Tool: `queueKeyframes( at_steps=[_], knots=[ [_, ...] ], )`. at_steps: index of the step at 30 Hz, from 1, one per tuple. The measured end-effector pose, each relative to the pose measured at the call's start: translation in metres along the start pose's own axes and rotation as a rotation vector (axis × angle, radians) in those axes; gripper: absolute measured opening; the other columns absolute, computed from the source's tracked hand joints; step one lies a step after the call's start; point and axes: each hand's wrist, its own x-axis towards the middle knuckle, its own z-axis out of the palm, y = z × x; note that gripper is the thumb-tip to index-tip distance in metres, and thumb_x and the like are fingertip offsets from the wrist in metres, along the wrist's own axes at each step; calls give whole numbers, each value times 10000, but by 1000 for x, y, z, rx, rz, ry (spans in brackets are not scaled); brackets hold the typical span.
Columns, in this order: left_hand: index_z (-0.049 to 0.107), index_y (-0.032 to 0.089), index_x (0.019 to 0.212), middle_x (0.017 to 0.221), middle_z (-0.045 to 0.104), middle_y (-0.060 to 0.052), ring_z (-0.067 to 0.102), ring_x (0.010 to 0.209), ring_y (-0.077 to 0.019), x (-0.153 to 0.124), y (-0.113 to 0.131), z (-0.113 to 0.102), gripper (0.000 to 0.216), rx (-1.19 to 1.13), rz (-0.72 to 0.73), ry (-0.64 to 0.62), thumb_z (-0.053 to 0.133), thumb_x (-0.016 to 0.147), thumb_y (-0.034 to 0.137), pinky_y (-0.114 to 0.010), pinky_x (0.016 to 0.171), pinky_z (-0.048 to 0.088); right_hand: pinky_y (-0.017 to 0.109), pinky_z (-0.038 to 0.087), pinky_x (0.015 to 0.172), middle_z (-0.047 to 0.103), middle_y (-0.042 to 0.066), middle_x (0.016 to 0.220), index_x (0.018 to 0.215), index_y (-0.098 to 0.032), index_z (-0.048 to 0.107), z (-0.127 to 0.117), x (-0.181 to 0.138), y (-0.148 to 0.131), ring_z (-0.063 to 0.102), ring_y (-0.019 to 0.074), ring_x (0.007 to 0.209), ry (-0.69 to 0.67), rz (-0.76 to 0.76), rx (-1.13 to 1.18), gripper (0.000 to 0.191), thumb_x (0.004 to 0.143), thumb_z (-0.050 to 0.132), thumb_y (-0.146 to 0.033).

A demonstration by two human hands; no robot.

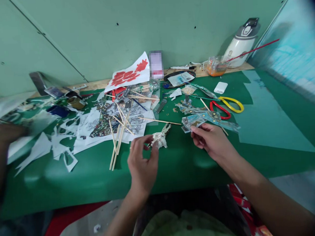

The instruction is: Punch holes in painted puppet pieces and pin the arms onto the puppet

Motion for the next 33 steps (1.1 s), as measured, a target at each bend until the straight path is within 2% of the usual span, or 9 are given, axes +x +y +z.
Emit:
queueKeyframes(
  at_steps=[2,5,8,12,18,25,29,33],
  knots=[
    [616,197,1041,1001,633,-65,589,881,-187,3,-17,-10,195,186,152,4,609,860,269,-355,808,482,196,287,332,574,-9,545,622,-151,557,1,5,-1,484,78,388,8,-2,-2,241,686,735,-301],
    [597,189,1129,1087,624,-100,557,1045,-254,4,-27,-8,272,361,291,-120,592,875,284,-438,935,441,198,285,326,578,-2,557,622,-153,556,6,14,-2,495,82,391,15,-3,-43,203,698,712,-259],
    [592,179,1160,1095,617,-116,547,1038,-275,3,-25,3,329,469,312,-220,586,878,348,-447,937,446,201,288,320,577,4,553,611,-157,551,11,24,-2,500,87,390,8,-11,-76,189,710,691,-236],
    [598,161,1147,1060,638,-115,570,995,-255,4,-25,10,282,481,340,-240,516,920,308,-424,933,455,202,294,316,580,10,548,610,-157,555,12,33,-3,506,91,392,15,-13,-93,173,718,677,-213],
    [625,160,1012,928,667,-93,608,902,-223,21,-36,-4,238,357,247,-325,455,946,313,-348,801,481,195,306,314,583,10,532,600,-153,547,19,30,-7,508,84,384,1,-1,-119,180,740,654,-189],
    [661,188,848,746,663,-35,603,706,-171,41,-39,-20,295,228,79,-484,456,914,390,-272,636,430,179,305,286,574,-3,497,589,-156,531,34,33,-9,523,87,349,11,45,-217,195,750,636,-126],
    [674,186,875,754,677,-33,606,705,-171,40,-39,-22,297,192,54,-471,462,906,391,-270,645,430,171,290,273,574,0,483,591,-164,529,34,36,-11,520,89,342,28,85,-235,201,745,649,-115],
    [667,179,933,854,692,-62,627,799,-191,32,-42,-20,276,160,82,-424,470,910,371,-291,723,453,179,277,272,577,11,494,574,-164,524,36,36,-11,511,91,341,15,124,-239,228,769,634,-121]
  ],
)
